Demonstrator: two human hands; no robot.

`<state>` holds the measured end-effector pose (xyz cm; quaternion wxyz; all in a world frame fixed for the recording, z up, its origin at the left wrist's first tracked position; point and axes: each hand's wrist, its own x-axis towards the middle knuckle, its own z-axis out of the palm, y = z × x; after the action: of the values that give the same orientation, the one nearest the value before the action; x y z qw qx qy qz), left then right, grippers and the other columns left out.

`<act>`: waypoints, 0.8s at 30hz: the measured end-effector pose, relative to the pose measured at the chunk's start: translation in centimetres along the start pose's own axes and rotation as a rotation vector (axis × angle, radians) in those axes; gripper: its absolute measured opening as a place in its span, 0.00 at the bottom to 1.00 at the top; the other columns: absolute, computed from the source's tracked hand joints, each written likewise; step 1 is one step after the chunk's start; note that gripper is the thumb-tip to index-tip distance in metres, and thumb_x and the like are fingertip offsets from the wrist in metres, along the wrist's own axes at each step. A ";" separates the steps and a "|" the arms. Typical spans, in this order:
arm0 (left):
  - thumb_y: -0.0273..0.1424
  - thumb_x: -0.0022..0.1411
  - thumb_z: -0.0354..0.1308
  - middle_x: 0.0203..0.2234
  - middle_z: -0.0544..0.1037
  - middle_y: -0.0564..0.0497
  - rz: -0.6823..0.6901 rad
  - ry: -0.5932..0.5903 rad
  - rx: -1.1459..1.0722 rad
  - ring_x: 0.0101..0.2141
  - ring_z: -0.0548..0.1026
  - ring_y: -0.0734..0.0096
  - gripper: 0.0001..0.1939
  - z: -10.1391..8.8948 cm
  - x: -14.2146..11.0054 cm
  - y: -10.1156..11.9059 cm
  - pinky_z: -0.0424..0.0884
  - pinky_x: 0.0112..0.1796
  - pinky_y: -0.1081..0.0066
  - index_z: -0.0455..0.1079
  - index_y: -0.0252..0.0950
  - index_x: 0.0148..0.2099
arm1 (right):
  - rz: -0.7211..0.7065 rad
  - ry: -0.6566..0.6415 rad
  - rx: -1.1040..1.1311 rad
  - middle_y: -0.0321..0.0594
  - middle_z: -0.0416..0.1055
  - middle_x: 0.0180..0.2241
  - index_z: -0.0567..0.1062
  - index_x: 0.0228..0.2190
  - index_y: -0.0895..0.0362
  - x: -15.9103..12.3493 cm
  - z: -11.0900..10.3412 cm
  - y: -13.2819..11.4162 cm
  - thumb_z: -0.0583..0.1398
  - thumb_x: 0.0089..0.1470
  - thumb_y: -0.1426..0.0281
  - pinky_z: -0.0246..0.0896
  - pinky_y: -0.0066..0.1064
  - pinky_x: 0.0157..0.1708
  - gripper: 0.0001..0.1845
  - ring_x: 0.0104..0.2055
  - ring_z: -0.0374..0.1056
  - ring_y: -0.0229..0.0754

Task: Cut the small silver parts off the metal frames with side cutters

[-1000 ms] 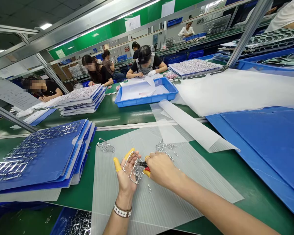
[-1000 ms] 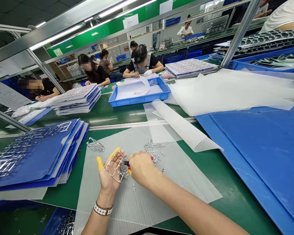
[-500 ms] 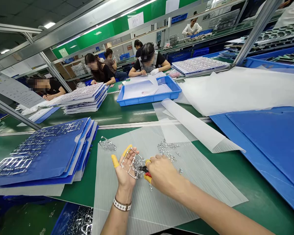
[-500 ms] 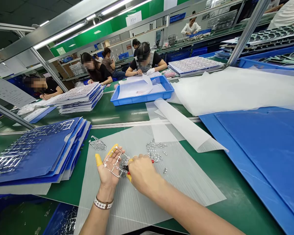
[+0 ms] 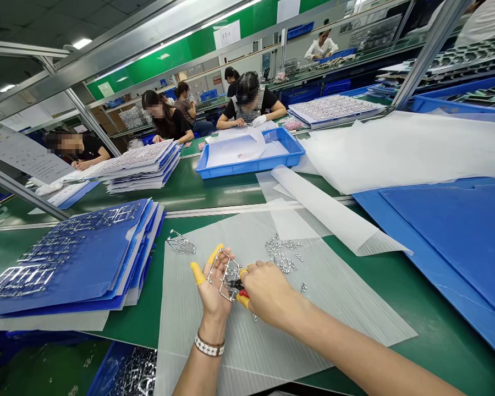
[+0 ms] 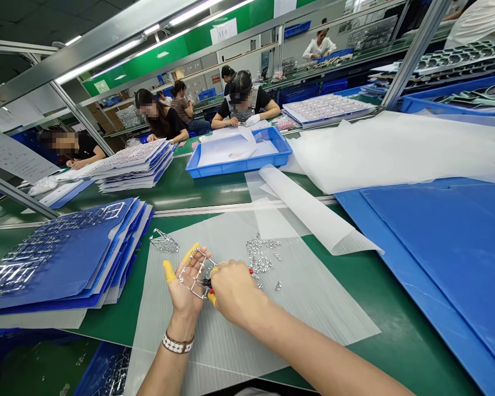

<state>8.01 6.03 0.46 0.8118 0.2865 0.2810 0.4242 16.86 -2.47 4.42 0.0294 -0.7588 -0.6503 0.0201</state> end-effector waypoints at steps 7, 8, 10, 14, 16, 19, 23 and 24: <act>0.57 0.55 0.43 0.42 0.76 0.38 0.052 0.016 0.055 0.42 0.74 0.58 0.36 -0.1 0.1 -0.4 0.65 0.46 0.62 0.74 0.32 0.44 | 0.000 -0.009 0.001 0.46 0.72 0.28 0.74 0.30 0.59 0.2 0.1 0.0 0.59 0.50 0.61 0.60 0.35 0.29 0.13 0.31 0.69 0.49; 0.57 0.55 0.43 0.42 0.76 0.38 0.051 0.018 0.056 0.42 0.74 0.58 0.36 -0.1 0.1 -0.5 0.66 0.46 0.62 0.74 0.32 0.44 | 0.001 -0.005 -0.005 0.46 0.72 0.29 0.74 0.30 0.59 0.2 0.2 0.0 0.59 0.50 0.61 0.60 0.35 0.29 0.13 0.32 0.69 0.49; 0.57 0.55 0.43 0.42 0.76 0.38 0.039 0.020 0.049 0.42 0.74 0.58 0.36 -0.2 0.1 -0.6 0.66 0.46 0.63 0.74 0.32 0.43 | -0.001 0.008 -0.019 0.46 0.73 0.29 0.74 0.31 0.59 0.2 0.3 0.0 0.60 0.50 0.62 0.60 0.35 0.30 0.13 0.32 0.69 0.49; 0.57 0.55 0.44 0.42 0.76 0.39 0.013 0.016 0.025 0.43 0.74 0.58 0.35 -0.2 0.1 -0.5 0.66 0.46 0.63 0.74 0.31 0.44 | -0.016 -0.005 -0.030 0.47 0.73 0.28 0.74 0.30 0.60 0.2 0.4 -0.2 0.60 0.50 0.65 0.59 0.32 0.27 0.10 0.31 0.70 0.48; 0.57 0.56 0.43 0.42 0.77 0.39 0.022 0.010 0.026 0.42 0.74 0.58 0.36 -0.1 0.1 -0.4 0.66 0.46 0.63 0.74 0.31 0.44 | -0.038 -0.013 -0.023 0.47 0.73 0.28 0.74 0.30 0.60 0.2 0.5 -0.3 0.59 0.51 0.67 0.58 0.31 0.26 0.08 0.30 0.70 0.46; 0.57 0.56 0.43 0.41 0.77 0.38 0.043 -0.007 0.021 0.41 0.74 0.58 0.36 0.1 0.1 -0.1 0.65 0.46 0.63 0.74 0.30 0.44 | -0.062 -0.007 -0.013 0.47 0.73 0.28 0.74 0.29 0.59 0.2 0.4 -0.2 0.59 0.51 0.69 0.56 0.31 0.24 0.06 0.28 0.69 0.46; 0.56 0.57 0.42 0.42 0.76 0.38 0.064 -0.004 0.001 0.42 0.74 0.57 0.36 -0.4 0.3 1.1 0.67 0.44 0.64 0.74 0.29 0.44 | -0.025 0.007 0.021 0.46 0.73 0.29 0.74 0.30 0.59 -0.2 -0.2 1.1 0.60 0.50 0.66 0.57 0.33 0.28 0.08 0.32 0.69 0.49; 0.56 0.57 0.42 0.42 0.76 0.38 0.080 0.008 0.006 0.43 0.74 0.57 0.36 -0.8 0.4 1.6 0.67 0.44 0.64 0.74 0.29 0.44 | 0.001 0.009 0.040 0.46 0.73 0.29 0.74 0.30 0.59 -0.4 -0.2 1.6 0.60 0.50 0.66 0.56 0.33 0.29 0.09 0.33 0.69 0.49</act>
<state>6.76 7.33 0.94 0.7924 0.2981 0.2736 0.4565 18.40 -3.17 4.54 0.0475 -0.7586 -0.6492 0.0295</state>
